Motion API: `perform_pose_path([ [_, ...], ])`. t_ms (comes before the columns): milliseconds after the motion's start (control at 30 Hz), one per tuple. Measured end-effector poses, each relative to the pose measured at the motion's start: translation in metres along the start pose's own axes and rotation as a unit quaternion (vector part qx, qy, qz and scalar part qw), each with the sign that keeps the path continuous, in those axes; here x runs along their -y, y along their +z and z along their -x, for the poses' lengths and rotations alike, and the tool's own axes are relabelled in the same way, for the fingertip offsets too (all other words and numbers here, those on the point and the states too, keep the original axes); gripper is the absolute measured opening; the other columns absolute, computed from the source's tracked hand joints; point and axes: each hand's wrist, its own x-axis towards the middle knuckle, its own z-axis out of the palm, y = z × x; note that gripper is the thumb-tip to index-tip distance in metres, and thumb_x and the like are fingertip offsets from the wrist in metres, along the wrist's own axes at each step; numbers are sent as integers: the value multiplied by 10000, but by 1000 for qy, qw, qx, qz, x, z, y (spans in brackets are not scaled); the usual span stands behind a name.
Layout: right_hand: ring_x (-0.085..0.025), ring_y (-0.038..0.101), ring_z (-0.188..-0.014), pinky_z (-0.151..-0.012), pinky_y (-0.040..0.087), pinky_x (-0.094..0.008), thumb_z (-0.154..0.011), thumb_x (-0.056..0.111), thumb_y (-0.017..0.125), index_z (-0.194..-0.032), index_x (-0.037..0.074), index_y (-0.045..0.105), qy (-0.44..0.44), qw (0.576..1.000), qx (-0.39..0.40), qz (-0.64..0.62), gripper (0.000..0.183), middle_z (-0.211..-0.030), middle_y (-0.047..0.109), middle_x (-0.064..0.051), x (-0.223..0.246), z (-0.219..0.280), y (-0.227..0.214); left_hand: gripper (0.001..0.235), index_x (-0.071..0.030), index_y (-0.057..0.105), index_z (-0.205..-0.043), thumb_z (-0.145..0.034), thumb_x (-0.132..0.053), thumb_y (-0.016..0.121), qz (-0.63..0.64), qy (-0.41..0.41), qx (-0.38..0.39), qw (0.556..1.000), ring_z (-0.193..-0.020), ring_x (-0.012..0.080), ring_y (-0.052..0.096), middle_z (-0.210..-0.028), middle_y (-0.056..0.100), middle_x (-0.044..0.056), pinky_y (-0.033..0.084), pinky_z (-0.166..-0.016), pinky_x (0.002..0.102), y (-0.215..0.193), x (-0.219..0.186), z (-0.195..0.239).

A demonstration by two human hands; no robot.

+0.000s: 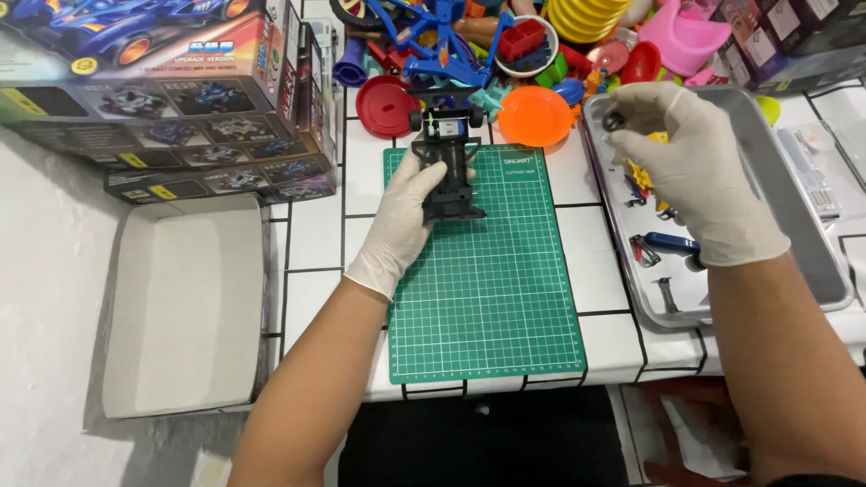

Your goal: Assembling the internal motor and gear components of a toy car chassis on a cutting mat.

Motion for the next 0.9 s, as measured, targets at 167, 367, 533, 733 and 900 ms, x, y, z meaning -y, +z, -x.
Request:
perform_pose_path([
  [167,-102,636,-967,-902,541,-236,-887,-40,701,-1185,86,686,95,993,33,-57,324,-1191,710,-33,53,15,36,388,-71,521,-1377,-998,-153,505,2,23,6,1000,-1067,263,683,-1268,654,165,613,-839,410,-5,4,-2],
  [367,-159,655,-994,-939,543,-360,-859,-63,725,-1252,69,710,81,981,39,-174,415,-1090,713,-100,37,23,87,293,-149,605,-1274,-999,-63,549,31,92,23,995,-1043,264,734,-1203,713,183,643,-862,358,-10,15,-5],
  [533,-145,681,-961,-911,559,-312,-908,-24,740,-1241,97,736,31,988,-1,-153,354,-1092,708,-83,24,31,115,288,-150,613,-1255,-990,-44,569,18,106,20,994,-1024,259,737,-1181,716,168,650,-836,352,-8,15,-6],
  [733,-159,686,-1066,-958,561,-294,-910,-51,723,-1340,24,627,68,946,-24,-316,447,-1187,695,-118,-4,38,139,289,-129,606,-1239,-984,0,561,8,113,10,993,-1007,258,742,-1174,717,178,655,-822,336,-6,15,-2],
  [900,-130,690,-1056,-947,605,-304,-912,0,735,-1261,-17,664,96,919,-8,-382,357,-1183,713,-124,-13,37,138,288,-128,609,-1203,-973,35,547,-28,119,6,992,-1009,240,733,-1150,717,146,651,-842,339,5,3,9],
])
